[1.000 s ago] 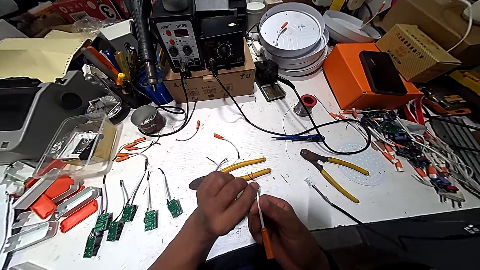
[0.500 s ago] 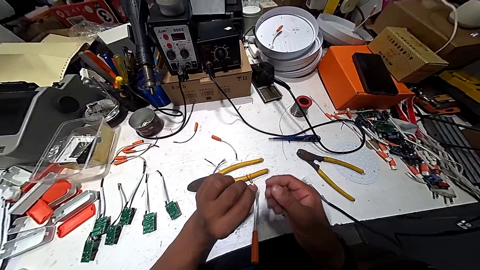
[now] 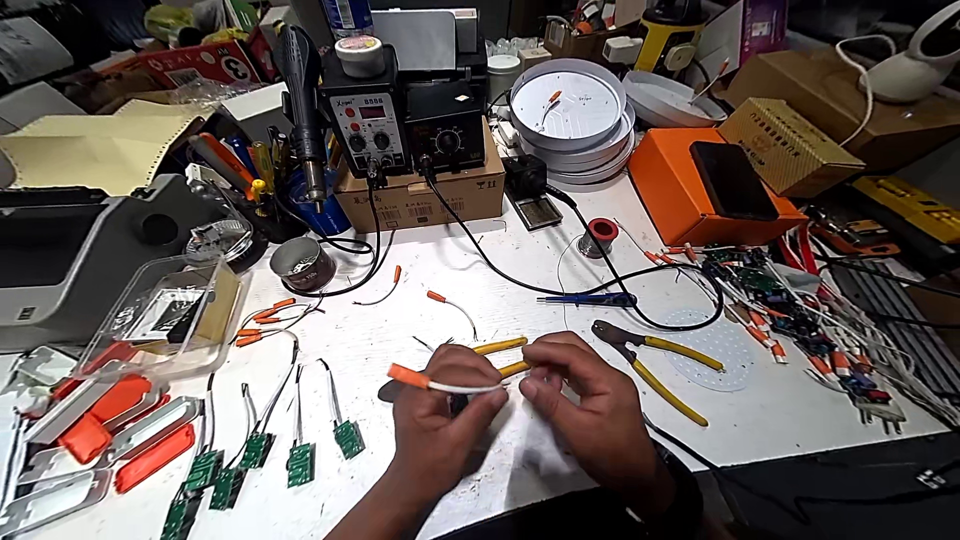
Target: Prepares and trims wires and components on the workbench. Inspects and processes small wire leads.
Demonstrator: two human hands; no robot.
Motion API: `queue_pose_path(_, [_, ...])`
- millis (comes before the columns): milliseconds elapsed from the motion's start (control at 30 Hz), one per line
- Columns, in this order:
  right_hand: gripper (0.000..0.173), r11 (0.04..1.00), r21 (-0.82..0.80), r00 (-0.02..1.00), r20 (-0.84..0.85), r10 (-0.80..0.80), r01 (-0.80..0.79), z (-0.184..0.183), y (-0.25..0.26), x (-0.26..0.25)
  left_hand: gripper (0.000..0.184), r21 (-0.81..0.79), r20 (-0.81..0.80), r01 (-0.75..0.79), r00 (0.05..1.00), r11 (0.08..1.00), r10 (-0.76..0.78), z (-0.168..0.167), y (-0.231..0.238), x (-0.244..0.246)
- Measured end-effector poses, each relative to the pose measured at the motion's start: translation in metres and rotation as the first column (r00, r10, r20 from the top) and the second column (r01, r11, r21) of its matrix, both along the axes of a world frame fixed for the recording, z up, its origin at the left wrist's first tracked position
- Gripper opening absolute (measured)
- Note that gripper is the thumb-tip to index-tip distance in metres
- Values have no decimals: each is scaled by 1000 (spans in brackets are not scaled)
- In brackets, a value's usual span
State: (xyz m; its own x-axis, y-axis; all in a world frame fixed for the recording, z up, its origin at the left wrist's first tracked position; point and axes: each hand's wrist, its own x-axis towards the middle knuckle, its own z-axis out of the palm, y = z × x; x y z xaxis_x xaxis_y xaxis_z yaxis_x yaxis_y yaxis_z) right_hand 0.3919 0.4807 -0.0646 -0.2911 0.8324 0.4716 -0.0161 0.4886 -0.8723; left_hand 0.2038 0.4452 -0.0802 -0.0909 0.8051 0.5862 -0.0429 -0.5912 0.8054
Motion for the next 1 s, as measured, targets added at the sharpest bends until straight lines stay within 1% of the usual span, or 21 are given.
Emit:
queue_pose_path(67, [14, 990, 121, 996, 49, -80, 73, -4, -1, -5, 7, -97, 180, 38, 983, 995, -20, 1, 1, -1])
queue_pose_path(133, [9, 953, 266, 980, 91, -175, 146, -10, -3, -12, 9, -216, 337, 71, 941, 974, 6, 2, 1, -1])
queue_pose_path(200, [7, 924, 339, 968, 106, -226, 179, -13, -4, -18, 7, -310, 436, 104, 899, 945, 44, 4, 0, 0])
queue_pose_path(267, [7, 904, 375, 961, 101, -259, 204, -15, -3, -23, 6, -339, 480, 132, 876, 931, 51, 4, 0, 1])
queue_pose_path(400, [8, 898, 388, 961, 91, -261, 207, -15, -4, -29, 5, -304, 498, 131, 866, 944, 41, 4, -1, 4])
queue_pose_path(600, [5, 885, 382, 952, 41, -304, 266, -15, -5, -36, 8, -238, 477, 112, 879, 965, 16, 3, -1, 7])
queue_pose_path(767, [5, 905, 341, 961, 18, -276, 253, -11, -6, -38, 7, -196, 467, 120, 884, 973, -15, 2, -1, 8])
queue_pose_path(1000, [8, 933, 258, 967, -39, -251, 253, -7, -5, -41, 6, -87, 340, 26, 941, 996, 6, -1, -3, 13])
